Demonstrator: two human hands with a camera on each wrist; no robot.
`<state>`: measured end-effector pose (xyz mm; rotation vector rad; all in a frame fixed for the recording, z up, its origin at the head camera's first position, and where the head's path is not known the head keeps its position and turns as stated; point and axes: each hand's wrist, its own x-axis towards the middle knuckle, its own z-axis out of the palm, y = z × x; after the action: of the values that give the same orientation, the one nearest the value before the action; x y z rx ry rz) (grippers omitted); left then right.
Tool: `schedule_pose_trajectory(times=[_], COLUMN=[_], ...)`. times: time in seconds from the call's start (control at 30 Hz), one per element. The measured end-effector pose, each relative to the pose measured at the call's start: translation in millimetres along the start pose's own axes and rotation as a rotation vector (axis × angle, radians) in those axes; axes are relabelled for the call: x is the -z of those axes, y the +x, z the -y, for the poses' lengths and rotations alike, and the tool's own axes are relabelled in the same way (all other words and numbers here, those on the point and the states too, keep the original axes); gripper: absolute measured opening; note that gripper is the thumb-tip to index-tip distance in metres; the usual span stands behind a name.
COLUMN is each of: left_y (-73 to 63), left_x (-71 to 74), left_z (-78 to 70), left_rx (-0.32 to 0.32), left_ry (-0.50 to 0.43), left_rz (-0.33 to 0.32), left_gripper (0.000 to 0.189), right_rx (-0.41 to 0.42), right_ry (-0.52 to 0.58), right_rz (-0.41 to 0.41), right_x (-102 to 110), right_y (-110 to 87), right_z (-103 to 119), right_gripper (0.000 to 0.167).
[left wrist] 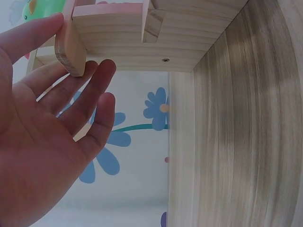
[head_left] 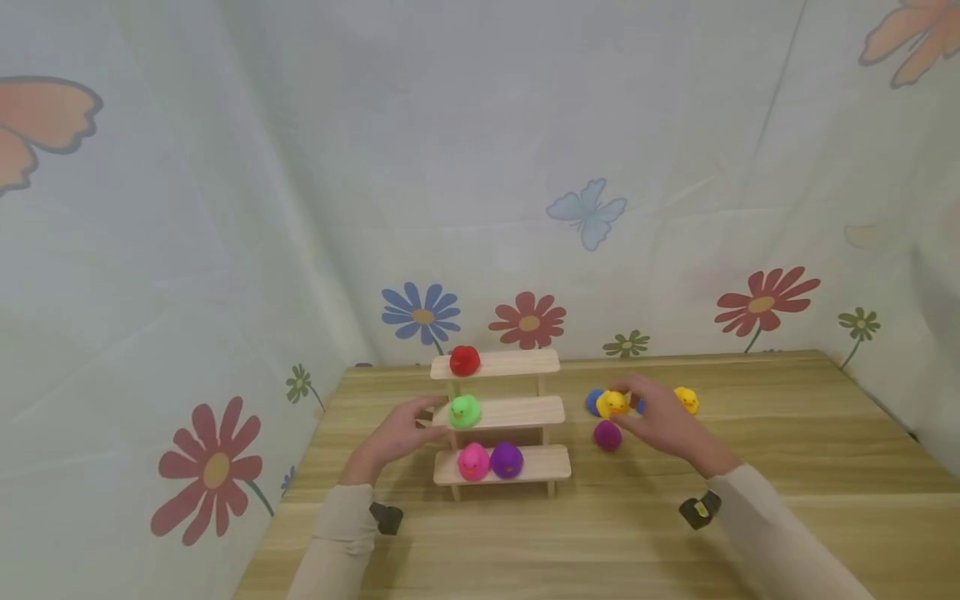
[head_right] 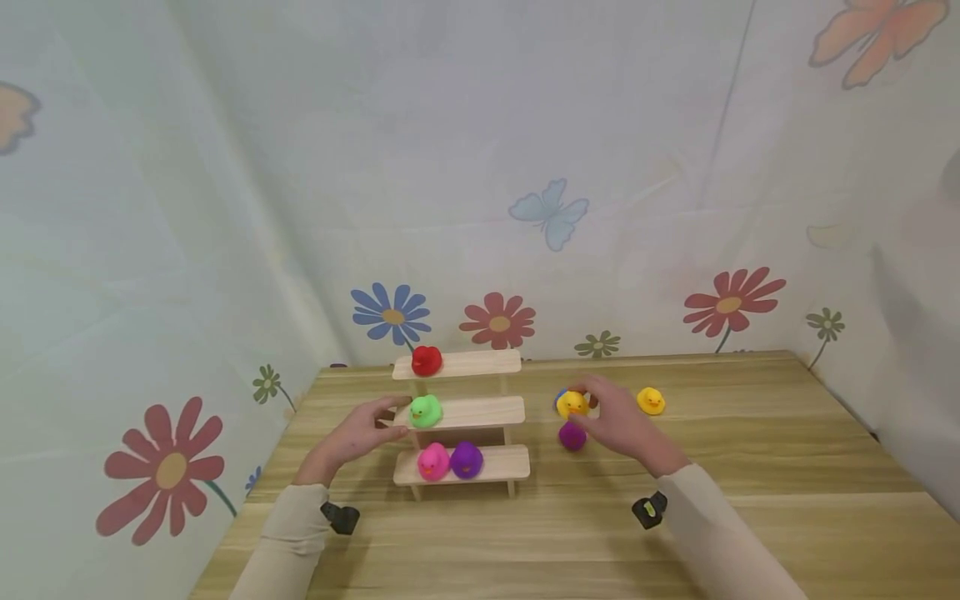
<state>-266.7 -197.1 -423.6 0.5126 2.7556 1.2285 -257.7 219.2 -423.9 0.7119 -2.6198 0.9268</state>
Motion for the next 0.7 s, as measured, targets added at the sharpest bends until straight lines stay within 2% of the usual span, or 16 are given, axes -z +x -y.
schedule_pose_trajectory(times=[0.1, 0.27, 0.7], left_y=[0.5, 0.7, 3.2], left_x=[-0.4, 0.5, 3.2], left_z=[0.6, 3.0, 10.6], left_rx=[-0.002, 0.004, -0.026], left_ry=[-0.003, 0.003, 0.021], left_rz=[0.003, 0.015, 0.044], left_gripper=[0.056, 0.056, 0.055], right_rx=[-0.022, -0.01, 0.006], right_ry=[-0.006, 0.0, -0.038], right_rz=[0.002, -0.008, -0.03], right_x=[-1.2, -2.1, 4.1], right_y=[-4.9, -11.7, -23.8], right_z=[-11.2, -26.1, -46.7], right_gripper=[0.035, 0.035, 0.03])
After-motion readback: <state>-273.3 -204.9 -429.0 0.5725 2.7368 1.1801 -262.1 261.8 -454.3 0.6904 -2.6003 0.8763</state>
